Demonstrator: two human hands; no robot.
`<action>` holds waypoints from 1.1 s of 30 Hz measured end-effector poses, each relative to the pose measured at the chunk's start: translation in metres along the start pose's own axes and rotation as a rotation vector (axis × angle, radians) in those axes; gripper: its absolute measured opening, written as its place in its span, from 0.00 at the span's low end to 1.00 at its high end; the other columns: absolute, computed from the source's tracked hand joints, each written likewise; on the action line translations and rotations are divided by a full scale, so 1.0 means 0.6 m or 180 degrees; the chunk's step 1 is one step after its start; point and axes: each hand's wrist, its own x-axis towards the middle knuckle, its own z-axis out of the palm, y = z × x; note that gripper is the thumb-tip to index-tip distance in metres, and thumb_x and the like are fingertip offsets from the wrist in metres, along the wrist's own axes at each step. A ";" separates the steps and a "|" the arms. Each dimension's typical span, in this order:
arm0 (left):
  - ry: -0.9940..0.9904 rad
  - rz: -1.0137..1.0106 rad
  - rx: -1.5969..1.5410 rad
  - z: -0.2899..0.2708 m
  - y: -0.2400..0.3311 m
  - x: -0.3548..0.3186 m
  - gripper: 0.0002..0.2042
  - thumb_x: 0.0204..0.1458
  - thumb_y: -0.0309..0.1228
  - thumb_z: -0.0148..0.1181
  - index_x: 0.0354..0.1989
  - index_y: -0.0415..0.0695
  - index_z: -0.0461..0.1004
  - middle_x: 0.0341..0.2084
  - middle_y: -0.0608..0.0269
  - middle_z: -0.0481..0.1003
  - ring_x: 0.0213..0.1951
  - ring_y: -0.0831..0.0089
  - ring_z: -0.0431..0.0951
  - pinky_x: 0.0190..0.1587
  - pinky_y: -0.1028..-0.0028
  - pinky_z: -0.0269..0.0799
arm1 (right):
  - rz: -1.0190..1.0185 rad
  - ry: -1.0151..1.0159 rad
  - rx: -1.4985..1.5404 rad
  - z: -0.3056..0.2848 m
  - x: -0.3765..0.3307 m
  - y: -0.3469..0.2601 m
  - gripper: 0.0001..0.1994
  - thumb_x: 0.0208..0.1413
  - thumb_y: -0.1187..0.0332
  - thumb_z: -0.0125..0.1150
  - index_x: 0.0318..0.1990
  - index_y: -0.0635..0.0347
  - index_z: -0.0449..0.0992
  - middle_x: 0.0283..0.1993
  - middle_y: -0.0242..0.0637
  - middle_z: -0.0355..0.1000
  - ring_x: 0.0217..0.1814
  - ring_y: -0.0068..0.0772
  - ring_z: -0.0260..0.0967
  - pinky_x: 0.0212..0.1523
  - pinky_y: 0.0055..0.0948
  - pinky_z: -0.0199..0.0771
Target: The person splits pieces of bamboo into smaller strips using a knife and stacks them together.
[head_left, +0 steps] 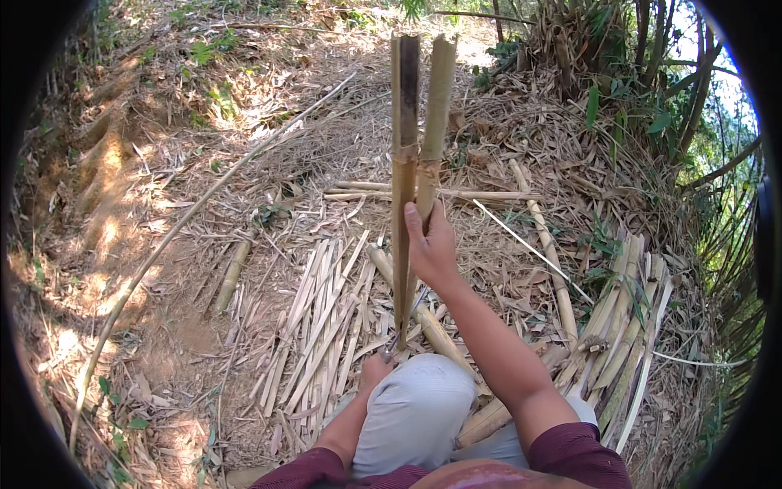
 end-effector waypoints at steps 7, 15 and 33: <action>0.0729 0.0505 0.0119 -0.087 -0.008 0.016 0.33 0.59 0.54 0.56 0.57 0.33 0.66 0.51 0.39 0.71 0.54 0.45 0.72 0.56 0.56 0.68 | -0.0387 -0.0011 -0.0894 0.023 -0.029 0.057 0.17 0.66 0.58 0.56 0.40 0.67 0.71 0.36 0.50 0.68 0.37 0.51 0.67 0.40 0.43 0.67; 0.1199 0.2643 -0.3182 -0.464 0.360 0.132 0.37 0.63 0.64 0.36 0.61 0.39 0.64 0.53 0.56 0.70 0.51 0.69 0.72 0.54 0.69 0.66 | -0.0479 -0.0541 -0.0488 0.070 -0.061 0.031 0.16 0.65 0.59 0.58 0.42 0.67 0.72 0.36 0.48 0.73 0.34 0.44 0.70 0.37 0.40 0.70; 0.1381 0.2119 -0.3438 -0.495 0.492 0.149 0.30 0.65 0.61 0.41 0.30 0.42 0.67 0.17 0.69 0.66 0.16 0.81 0.67 0.19 0.80 0.61 | -0.0292 -0.0880 -0.0634 0.076 -0.067 0.023 0.17 0.65 0.59 0.57 0.43 0.69 0.68 0.40 0.58 0.70 0.41 0.60 0.70 0.44 0.49 0.70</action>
